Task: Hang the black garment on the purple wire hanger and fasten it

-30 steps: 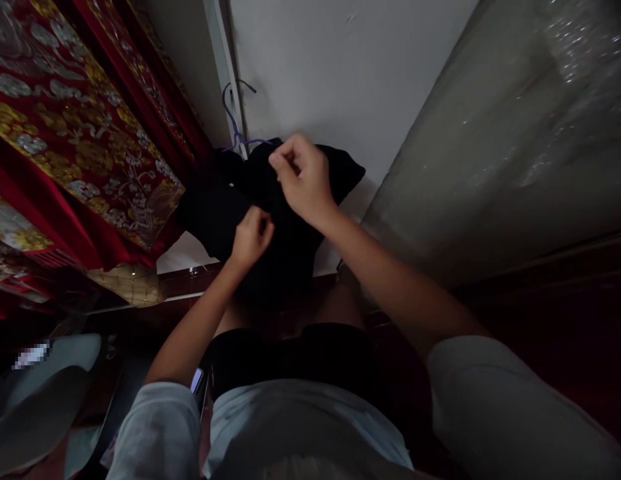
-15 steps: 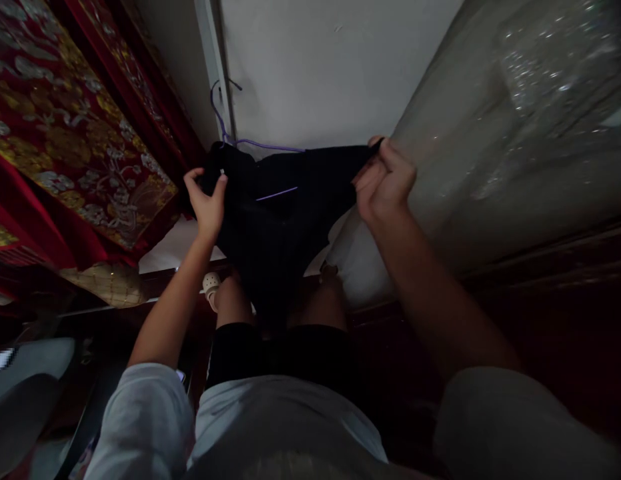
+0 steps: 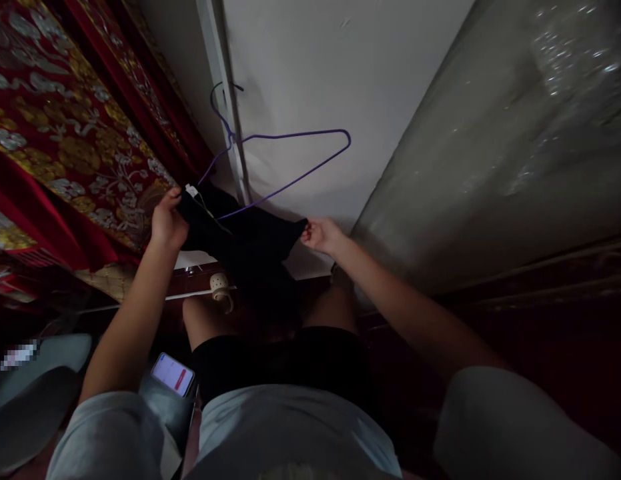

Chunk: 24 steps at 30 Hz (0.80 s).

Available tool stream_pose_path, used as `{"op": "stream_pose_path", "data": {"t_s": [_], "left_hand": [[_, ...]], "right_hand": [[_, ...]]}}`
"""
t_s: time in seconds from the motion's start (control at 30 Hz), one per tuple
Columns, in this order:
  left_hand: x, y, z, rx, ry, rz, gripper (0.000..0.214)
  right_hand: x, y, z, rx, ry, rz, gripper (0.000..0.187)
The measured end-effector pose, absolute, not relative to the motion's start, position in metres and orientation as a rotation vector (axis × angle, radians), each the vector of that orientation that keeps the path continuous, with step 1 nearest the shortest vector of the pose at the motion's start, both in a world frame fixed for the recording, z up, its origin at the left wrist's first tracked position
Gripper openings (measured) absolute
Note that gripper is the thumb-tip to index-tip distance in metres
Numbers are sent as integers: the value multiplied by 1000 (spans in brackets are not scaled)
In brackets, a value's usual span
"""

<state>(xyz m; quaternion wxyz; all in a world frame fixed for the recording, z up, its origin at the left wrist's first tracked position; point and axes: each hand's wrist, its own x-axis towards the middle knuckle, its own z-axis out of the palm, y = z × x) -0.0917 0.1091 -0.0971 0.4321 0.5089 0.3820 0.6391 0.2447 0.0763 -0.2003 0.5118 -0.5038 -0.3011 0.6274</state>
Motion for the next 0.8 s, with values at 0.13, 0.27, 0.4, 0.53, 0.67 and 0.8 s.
{"op": "stream_pose_path", "data": {"t_s": [0.13, 0.27, 0.4, 0.53, 0.67, 0.8], "left_hand": [[-108, 64, -116, 888, 1029, 1669, 14], [-103, 20, -131, 883, 1146, 1587, 18], [-68, -22, -135, 1060, 1113, 1384, 16], [-24, -69, -138, 1361, 996, 1299, 12], [-16, -92, -134, 1837, 872, 1230, 18], [-37, -81, -130, 2204, 842, 1497, 12]], "right_hand": [[211, 76, -209, -1196, -722, 1689, 20], [172, 64, -211, -1105, -971, 1746, 8], [138, 32, -201, -865, -1483, 1806, 19], [135, 1, -183, -629, -1561, 1842, 39], [156, -17, -165, -562, -1476, 1854, 54], [165, -36, -149, -467, -1892, 1751, 49]]}}
